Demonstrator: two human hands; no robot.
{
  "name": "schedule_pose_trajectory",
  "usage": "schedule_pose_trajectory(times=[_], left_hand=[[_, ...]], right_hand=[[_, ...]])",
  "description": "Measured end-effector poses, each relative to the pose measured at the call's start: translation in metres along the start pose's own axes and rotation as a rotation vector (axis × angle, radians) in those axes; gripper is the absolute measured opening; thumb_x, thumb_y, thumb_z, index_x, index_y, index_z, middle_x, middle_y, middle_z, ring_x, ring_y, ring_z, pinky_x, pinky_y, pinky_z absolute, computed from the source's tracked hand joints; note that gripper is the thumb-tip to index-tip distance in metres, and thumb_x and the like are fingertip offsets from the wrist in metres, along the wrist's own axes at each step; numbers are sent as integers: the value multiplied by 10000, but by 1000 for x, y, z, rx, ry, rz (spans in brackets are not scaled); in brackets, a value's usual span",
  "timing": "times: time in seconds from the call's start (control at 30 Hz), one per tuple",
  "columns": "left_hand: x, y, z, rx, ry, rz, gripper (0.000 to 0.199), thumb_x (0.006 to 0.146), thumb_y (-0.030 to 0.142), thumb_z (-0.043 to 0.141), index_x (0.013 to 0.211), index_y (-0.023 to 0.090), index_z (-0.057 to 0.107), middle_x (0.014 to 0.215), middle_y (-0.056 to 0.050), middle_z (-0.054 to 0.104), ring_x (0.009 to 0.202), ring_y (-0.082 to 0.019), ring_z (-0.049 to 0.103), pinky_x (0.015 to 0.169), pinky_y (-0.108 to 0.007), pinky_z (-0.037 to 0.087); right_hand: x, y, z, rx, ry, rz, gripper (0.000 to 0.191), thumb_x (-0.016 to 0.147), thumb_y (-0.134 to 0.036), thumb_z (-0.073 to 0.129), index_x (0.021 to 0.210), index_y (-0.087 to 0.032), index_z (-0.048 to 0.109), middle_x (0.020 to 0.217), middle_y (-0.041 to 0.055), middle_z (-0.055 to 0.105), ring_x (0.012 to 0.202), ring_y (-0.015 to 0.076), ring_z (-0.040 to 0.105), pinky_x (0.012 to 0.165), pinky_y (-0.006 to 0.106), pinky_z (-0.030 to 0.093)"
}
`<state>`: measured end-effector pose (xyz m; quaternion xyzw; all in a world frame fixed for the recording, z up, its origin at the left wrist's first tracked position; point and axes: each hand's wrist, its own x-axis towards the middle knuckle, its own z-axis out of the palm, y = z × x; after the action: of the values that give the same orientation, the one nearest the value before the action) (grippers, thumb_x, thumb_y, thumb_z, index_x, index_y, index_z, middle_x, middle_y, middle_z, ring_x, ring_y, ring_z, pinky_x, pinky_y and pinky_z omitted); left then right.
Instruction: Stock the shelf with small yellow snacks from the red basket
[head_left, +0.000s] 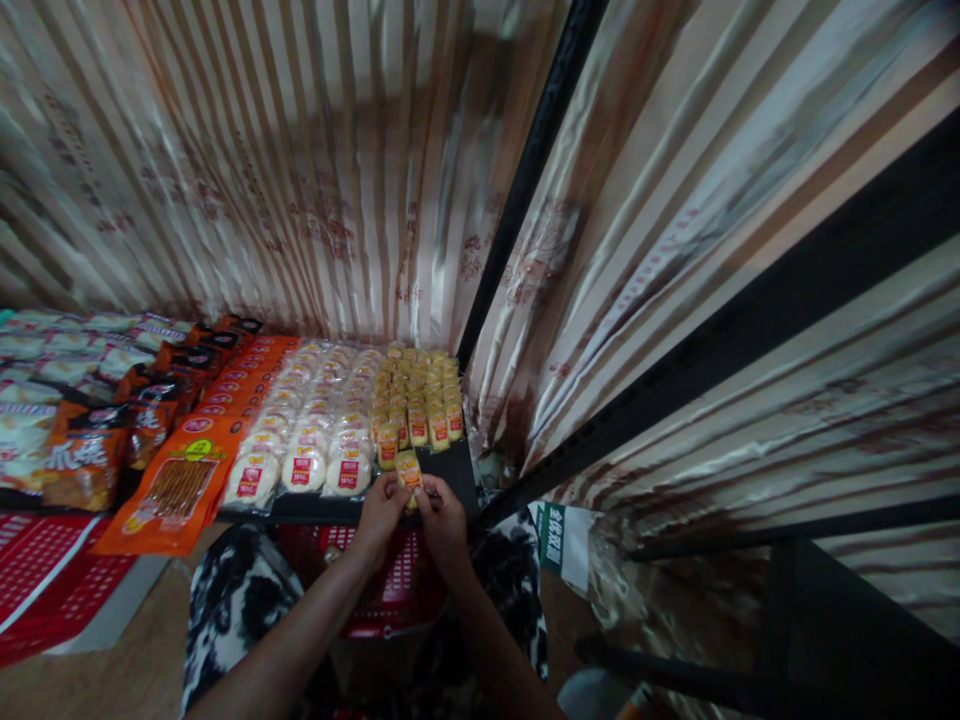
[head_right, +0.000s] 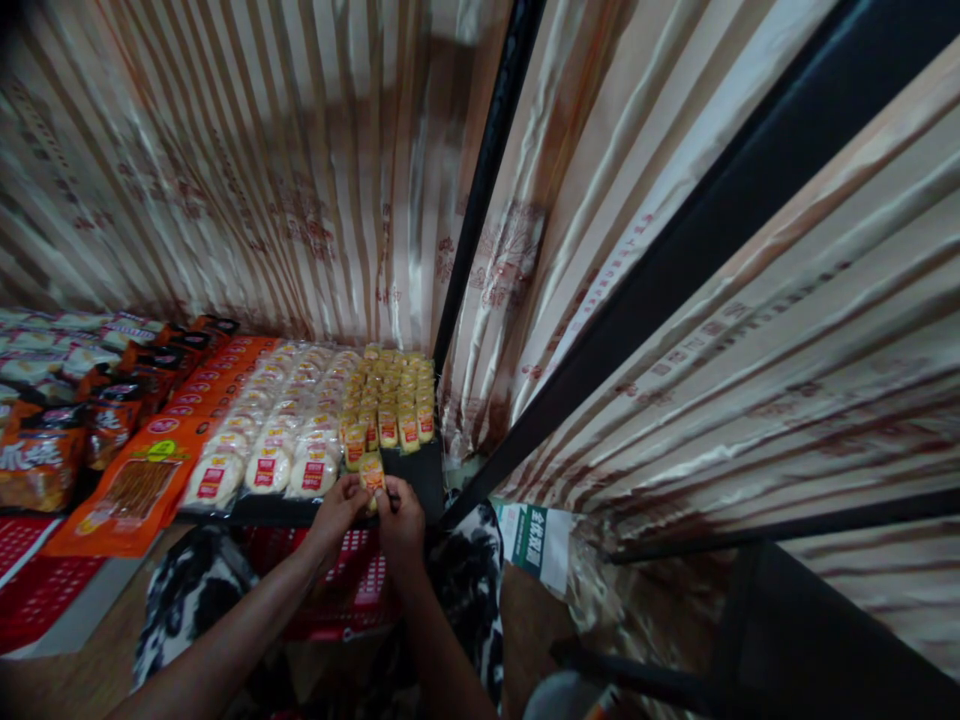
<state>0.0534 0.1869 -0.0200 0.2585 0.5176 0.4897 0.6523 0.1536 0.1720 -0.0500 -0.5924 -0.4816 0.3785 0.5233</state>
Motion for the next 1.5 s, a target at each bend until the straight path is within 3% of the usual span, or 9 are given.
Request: schedule_pose_trajectory(times=[0.27, 0.63, 0.83, 1.0, 1.23, 1.5], left_hand=[[6, -5, -5, 155, -5, 129, 320, 562, 263, 684, 861, 153, 647, 732, -17, 658, 675, -151, 588, 641, -243, 447], [11, -16, -7, 239, -23, 258, 301, 622, 164, 608, 923, 167, 611, 920, -76, 671, 884, -202, 612, 864, -330, 442], [6, -19, -5, 471, 81, 403, 340, 625, 105, 571, 950, 177, 639, 1008, -98, 637, 954, -233, 580, 900, -363, 421], [10, -20, -6, 662, 55, 488, 350, 674, 111, 518, 1003, 164, 624, 1010, -100, 623, 951, -221, 574, 885, -369, 439], [17, -20, -8, 810, 41, 531, 388, 723, 135, 459, 1092, 149, 582, 1108, -109, 614, 1051, -214, 558, 964, -398, 414], [16, -13, -4, 907, 13, 489, 422, 758, 161, 434, 1154, 81, 558, 1182, -148, 597, 1111, -227, 539, 1007, -400, 388]], right_hand=[[1, 0, 0, 1, 27, 7, 197, 772, -328, 537, 885, -189, 619, 834, 36, 703, 754, 177, 660, 720, 315, 533], [8, -5, -3, -63, 110, 29, 209, 751, -348, 525, 851, -186, 610, 831, 51, 694, 772, 193, 644, 759, 332, 502], [14, -2, -4, -96, 158, 21, 220, 730, -357, 534, 841, -185, 618, 831, 61, 690, 780, 205, 639, 760, 347, 501], [21, 1, -1, -79, 173, 18, 218, 727, -358, 529, 839, -188, 609, 823, 54, 689, 767, 195, 644, 747, 329, 506], [33, 11, 7, -123, 178, 9, 225, 743, -356, 520, 871, -194, 609, 853, 49, 690, 786, 185, 640, 769, 313, 496], [46, 21, 12, -126, 203, 13, 234, 746, -377, 509, 878, -204, 597, 864, 49, 684, 803, 189, 642, 763, 317, 503]])
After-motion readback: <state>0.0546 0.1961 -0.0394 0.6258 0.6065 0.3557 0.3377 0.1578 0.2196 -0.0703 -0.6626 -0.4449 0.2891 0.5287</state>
